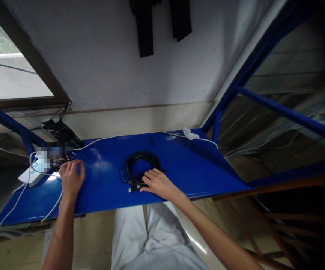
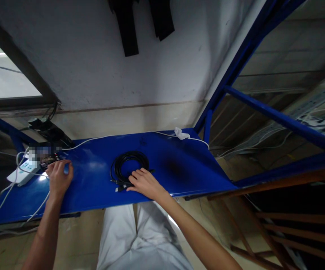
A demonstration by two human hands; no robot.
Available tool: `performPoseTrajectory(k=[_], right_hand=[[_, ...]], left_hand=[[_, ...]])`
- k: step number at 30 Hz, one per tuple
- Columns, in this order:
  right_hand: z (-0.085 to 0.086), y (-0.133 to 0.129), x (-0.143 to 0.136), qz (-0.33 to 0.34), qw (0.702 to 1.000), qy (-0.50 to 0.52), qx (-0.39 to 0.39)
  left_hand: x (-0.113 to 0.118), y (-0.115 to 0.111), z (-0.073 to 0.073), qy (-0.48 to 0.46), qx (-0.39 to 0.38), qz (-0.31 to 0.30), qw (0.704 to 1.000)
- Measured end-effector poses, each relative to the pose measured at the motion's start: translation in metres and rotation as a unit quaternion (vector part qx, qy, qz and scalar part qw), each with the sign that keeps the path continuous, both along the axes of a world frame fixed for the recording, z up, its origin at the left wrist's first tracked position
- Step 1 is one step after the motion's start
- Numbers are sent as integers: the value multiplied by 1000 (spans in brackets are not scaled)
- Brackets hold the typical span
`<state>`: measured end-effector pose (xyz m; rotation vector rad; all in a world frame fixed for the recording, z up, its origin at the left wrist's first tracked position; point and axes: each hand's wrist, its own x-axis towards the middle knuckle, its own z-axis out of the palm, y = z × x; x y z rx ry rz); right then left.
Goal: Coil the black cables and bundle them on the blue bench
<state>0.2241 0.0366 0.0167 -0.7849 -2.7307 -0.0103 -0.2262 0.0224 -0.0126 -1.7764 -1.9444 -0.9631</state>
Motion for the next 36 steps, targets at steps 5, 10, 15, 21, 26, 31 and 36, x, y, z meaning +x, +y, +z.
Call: performPoseTrajectory(k=[5,10,15,21,26,31,36], right_hand=[[-4,-4,66,-56,998,3,16],[-10,11,119,-158,987,14,31],[-18,17,135,-235,965,102,51],[-18,12,136,-264,949,170,29],[-17,13,138,-273,941,199,27],[-20,16,138,-284,935,209,27],[-21,16,138,-284,937,205,18]], left_hand=[[0,-2,-1,12,-11,8,1000],[-2,-3,-2,-9,-22,17,1000],[0,-4,-1,6,-31,35,999],[-2,-5,-4,7,-65,38,997],[2,-2,-1,13,-58,84,995],[10,-2,6,-4,-54,104,993],[14,0,13,-2,-51,134,990]])
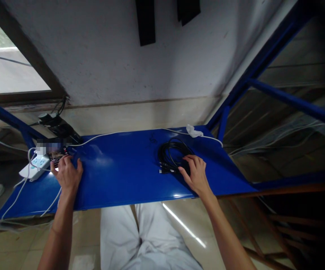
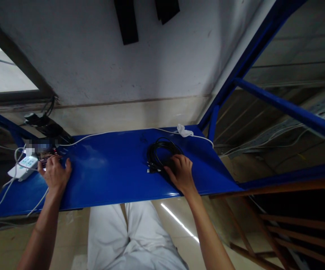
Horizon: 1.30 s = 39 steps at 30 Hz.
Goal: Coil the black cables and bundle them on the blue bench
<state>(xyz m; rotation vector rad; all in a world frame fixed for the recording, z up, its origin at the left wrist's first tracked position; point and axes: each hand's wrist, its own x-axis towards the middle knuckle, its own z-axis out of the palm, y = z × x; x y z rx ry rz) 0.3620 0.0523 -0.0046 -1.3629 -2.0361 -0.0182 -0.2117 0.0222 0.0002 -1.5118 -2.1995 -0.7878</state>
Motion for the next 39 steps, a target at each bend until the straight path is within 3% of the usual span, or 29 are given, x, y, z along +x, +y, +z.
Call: performPoseTrajectory(k=[9,16,22,34,39], right_hand=[[4,0,-1,11,1000,-3,-19],[3,2,-1,12,1000,7,-19],[3,2,-1,16,1000,10,-24],[2,3,-1,14,1000,12,-23],[1,3,-1,12,999,8,-29]], left_hand=[[5,4,10,23,2,-50,998],[2,4,7,-1,1,-15,1000],[1,5,4,37,10,-48,998],[-3,4,2,-11,-2,1,1000],[-3,6,-1,3,10,-12,1000]])
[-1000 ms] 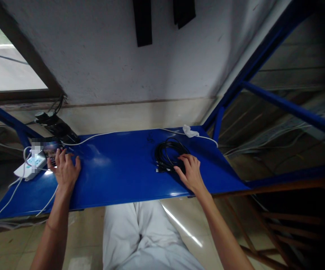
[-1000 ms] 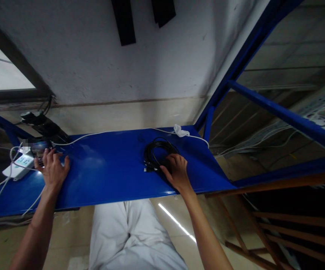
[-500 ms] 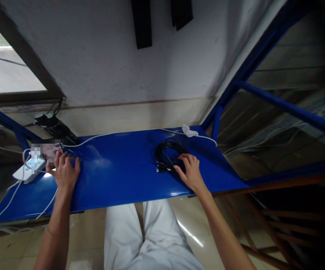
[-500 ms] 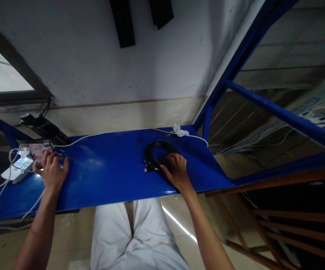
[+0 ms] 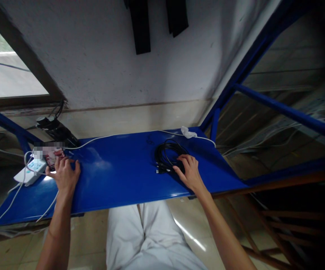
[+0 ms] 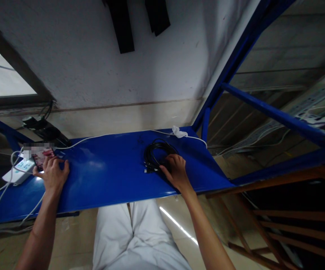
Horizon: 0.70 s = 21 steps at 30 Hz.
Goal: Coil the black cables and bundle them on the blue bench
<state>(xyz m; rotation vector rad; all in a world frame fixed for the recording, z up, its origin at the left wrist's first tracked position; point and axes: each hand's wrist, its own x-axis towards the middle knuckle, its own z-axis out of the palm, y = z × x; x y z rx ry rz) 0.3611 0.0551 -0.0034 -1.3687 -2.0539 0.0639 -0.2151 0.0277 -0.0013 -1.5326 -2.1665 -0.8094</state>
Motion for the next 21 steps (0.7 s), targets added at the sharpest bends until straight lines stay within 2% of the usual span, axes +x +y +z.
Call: performPoseTrajectory(k=[5,11,21], right_hand=[[0,0,0,-1,1000,-1,2],[0,2,0,1,1000,0,10],[1,-1,0,-9,1000,-3,8]], left_hand=[[-3,1,-3,30,-4,-31,999],[-6,0,-2,25,3,-34,999],[-8,-2,-4,33,-9,7,999]])
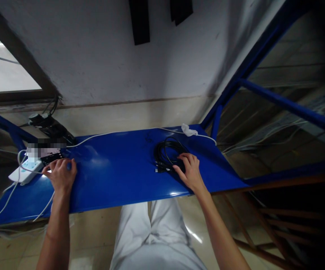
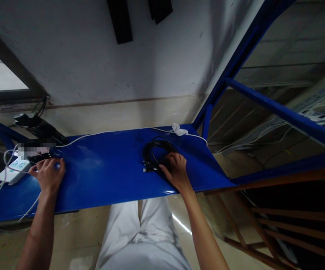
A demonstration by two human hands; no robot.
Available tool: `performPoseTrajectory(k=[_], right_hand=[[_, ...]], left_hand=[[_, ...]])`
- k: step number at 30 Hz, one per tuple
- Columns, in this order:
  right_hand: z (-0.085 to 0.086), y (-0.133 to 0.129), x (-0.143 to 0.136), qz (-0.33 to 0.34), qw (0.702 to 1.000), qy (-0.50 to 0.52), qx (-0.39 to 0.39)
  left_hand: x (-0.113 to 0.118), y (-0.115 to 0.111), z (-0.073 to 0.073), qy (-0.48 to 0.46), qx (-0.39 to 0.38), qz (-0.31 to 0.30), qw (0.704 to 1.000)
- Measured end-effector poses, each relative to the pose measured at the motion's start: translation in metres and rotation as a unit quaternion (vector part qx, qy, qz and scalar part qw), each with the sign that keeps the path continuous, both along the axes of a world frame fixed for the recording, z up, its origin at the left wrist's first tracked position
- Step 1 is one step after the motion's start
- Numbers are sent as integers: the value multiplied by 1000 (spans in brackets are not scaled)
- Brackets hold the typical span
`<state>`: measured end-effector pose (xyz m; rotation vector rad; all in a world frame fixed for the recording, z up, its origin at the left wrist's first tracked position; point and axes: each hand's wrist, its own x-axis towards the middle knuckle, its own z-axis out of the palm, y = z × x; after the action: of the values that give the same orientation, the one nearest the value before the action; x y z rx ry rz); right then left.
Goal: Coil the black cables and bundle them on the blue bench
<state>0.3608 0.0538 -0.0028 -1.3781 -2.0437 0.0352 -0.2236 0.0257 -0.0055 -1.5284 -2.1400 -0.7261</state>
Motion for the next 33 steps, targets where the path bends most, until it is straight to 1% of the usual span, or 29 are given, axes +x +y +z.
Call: performPoseTrajectory(k=[4,11,17,25,30,33], right_hand=[[1,-1,0,1,1000,2,-7],[1,1,0,7,1000,10,-1],[0,0,0,0,1000,11,-10],[-5,-1,1,-6,1000,5,20],[-2,-3,-1,-8,1000,4,24],[1,-6,-2,-3,1000,8,29]], left_hand=[[-1,-1,-1,-6,-3,-2,1000],[-3,-2,-2,-9,-24,-35,999],[-6,-2,-4,-3,-11,-46,999],[-11,-2,-6,23,-1,-71,997],[-14,-2,-9,-3,8,-96,995],[-15,-2,-10,1,11,-97,995]])
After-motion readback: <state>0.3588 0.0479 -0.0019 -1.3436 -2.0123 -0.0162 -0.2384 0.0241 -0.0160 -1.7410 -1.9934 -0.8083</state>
